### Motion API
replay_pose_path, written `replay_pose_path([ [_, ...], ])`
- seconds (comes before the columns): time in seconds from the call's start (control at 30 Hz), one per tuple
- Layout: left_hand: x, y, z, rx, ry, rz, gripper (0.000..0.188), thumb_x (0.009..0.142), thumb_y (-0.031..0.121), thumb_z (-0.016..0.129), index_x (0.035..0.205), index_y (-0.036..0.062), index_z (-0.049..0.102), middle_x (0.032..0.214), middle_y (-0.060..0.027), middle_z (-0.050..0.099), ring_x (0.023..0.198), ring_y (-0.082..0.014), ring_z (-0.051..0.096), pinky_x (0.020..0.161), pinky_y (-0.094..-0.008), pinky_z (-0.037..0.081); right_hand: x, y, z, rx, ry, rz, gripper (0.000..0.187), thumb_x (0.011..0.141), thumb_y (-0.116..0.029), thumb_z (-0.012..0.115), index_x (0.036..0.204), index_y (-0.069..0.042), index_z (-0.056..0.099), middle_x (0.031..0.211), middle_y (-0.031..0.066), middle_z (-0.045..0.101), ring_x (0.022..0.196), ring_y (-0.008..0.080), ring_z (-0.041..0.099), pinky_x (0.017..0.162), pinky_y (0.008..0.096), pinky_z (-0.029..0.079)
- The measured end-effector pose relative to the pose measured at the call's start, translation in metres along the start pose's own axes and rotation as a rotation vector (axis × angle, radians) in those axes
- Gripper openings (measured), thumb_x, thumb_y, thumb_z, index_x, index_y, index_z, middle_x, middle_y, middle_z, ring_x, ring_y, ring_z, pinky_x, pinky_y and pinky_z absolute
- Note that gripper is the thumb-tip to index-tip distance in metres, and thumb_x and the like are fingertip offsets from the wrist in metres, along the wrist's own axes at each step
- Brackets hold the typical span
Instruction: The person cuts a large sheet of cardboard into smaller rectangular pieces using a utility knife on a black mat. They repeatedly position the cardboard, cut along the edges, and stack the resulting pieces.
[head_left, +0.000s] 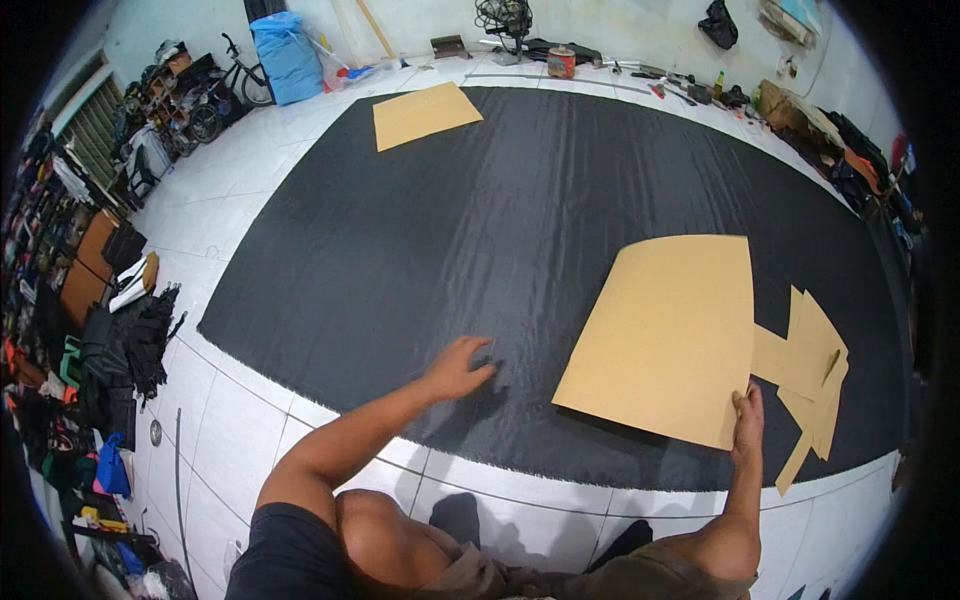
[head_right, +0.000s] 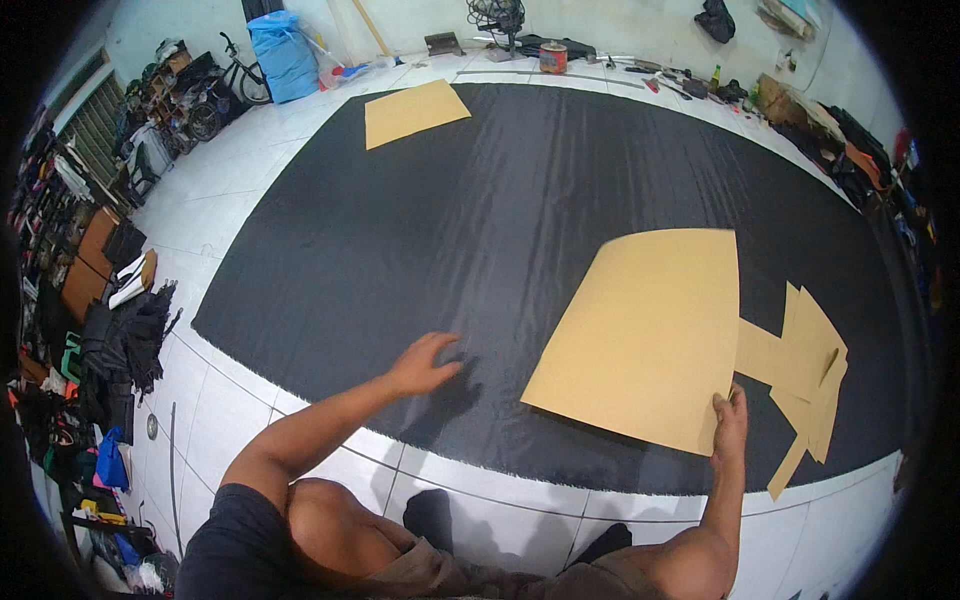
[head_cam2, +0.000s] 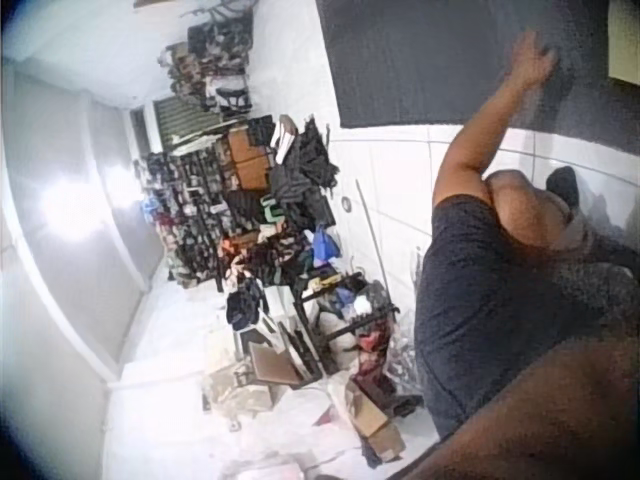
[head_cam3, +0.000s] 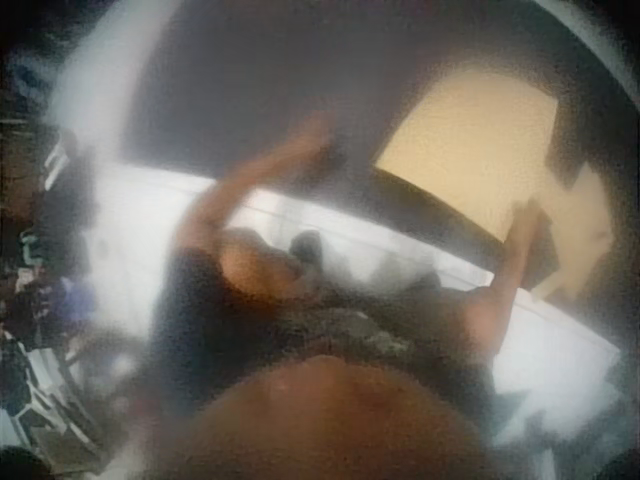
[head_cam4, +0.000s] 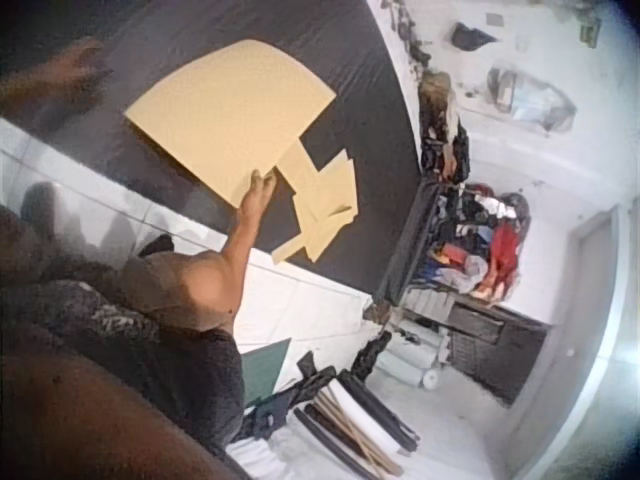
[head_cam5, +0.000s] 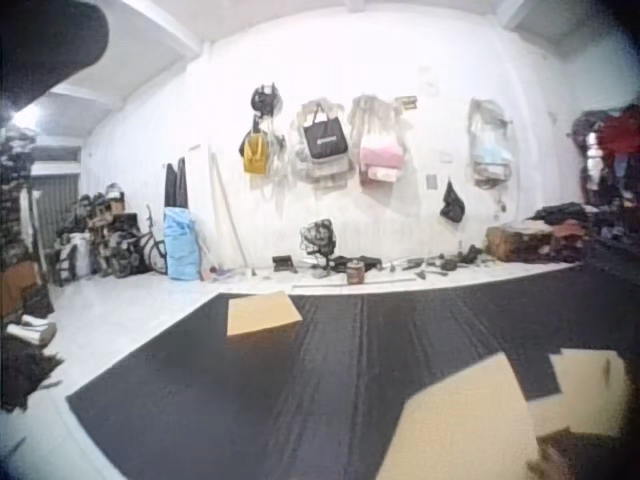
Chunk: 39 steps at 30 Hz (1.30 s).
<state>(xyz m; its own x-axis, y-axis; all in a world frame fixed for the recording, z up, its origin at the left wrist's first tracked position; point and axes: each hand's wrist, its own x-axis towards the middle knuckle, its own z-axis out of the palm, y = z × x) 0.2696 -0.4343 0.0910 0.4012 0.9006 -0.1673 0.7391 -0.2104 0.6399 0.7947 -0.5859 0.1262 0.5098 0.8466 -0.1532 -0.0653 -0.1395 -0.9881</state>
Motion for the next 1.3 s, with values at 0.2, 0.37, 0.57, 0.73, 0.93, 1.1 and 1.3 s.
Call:
replay_pose_path([
  [0.2, -0.056, -0.066, 0.027, 0.388, -0.346, -0.169, 0.077, 0.087, 0.043, 0.071, 0.153, 0.018, 0.038, 0.162, -0.0216, 0.023, 0.148, -0.0419, 0.026, 0.119, -0.0482, 0.031, -0.027, 0.119, -0.033, -0.079, 0.039, 0.342, 0.032, 0.098, -0.01, 0.058, 0.127, -0.003, 0.047, 0.117, 0.0137, 0.06, 0.103, 0.021, 0.061, 0.087, 0.0362, 0.052],
  [0.37, -0.064, -0.05, 0.043, 0.504, -0.432, -0.083, 0.077, 0.088, 0.042, 0.072, 0.153, 0.0201, 0.037, 0.163, -0.0196, 0.018, 0.148, -0.0408, 0.025, 0.119, -0.0477, 0.032, -0.035, 0.176, -0.025, -0.212, -0.093, 0.313, 0.039, 0.098, -0.01, 0.062, 0.13, -0.002, 0.043, 0.098, 0.0167, 0.07, 0.083, 0.0194, 0.068, 0.072, 0.0326, 0.055],
  [0.57, -0.051, -0.052, 0.041, 0.424, -0.449, -0.108, 0.07, 0.09, 0.037, 0.071, 0.149, 0.0156, 0.039, 0.157, -0.02, 0.029, 0.145, -0.0395, 0.032, 0.118, -0.0479, 0.034, -0.048, 0.187, 0.033, -0.327, -0.2, 0.298, 0.041, 0.095, -0.01, 0.066, 0.128, -0.003, 0.043, 0.092, 0.0164, 0.071, 0.08, 0.0184, 0.069, 0.069, 0.032, 0.054],
  [0.73, -0.038, -0.041, 0.036, 0.391, -0.418, -0.184, 0.072, 0.088, 0.036, 0.074, 0.147, 0.0125, 0.042, 0.148, -0.02, 0.039, 0.139, -0.0396, 0.039, 0.114, -0.0469, 0.038, -0.055, 0.17, 0.076, -0.314, -0.164, 0.368, 0.037, 0.094, -0.01, 0.067, 0.122, -0.004, 0.044, 0.093, 0.0165, 0.071, 0.08, 0.0194, 0.069, 0.068, 0.0345, 0.055],
  [0.93, -0.031, -0.053, 0.047, 0.449, -0.291, 0.068, 0.076, 0.087, 0.037, 0.074, 0.15, 0.0132, 0.039, 0.151, -0.0207, 0.036, 0.141, -0.0404, 0.036, 0.115, -0.0486, 0.036, -0.052, 0.186, 0.084, -0.314, -0.14, 0.321, 0.034, 0.094, -0.008, 0.067, 0.119, -0.002, 0.044, 0.091, 0.0145, 0.069, 0.08, 0.0185, 0.068, 0.068, 0.0335, 0.054],
  [1.1, -0.023, -0.067, 0.055, 0.446, -0.293, 0.121, 0.077, 0.087, 0.039, 0.074, 0.152, 0.0171, 0.038, 0.152, -0.0215, 0.036, 0.139, -0.0409, 0.037, 0.114, -0.0486, 0.037, -0.046, 0.179, 0.093, -0.373, -0.152, 0.293, 0.035, 0.094, -0.01, 0.068, 0.118, -0.002, 0.045, 0.092, 0.0144, 0.068, 0.079, 0.0176, 0.067, 0.068, 0.0323, 0.053],
  [1.3, -0.024, -0.065, 0.052, 0.432, -0.344, 0.073, 0.078, 0.087, 0.043, 0.074, 0.152, 0.0203, 0.037, 0.153, -0.0202, 0.033, 0.14, -0.0387, 0.037, 0.114, -0.0486, 0.039, -0.048, 0.172, 0.101, -0.581, -0.097, 0.211, 0.037, 0.091, -0.015, 0.073, 0.117, 0.0, 0.05, 0.086, 0.0099, 0.067, 0.073, 0.0147, 0.063, 0.066, 0.0315, 0.051],
])
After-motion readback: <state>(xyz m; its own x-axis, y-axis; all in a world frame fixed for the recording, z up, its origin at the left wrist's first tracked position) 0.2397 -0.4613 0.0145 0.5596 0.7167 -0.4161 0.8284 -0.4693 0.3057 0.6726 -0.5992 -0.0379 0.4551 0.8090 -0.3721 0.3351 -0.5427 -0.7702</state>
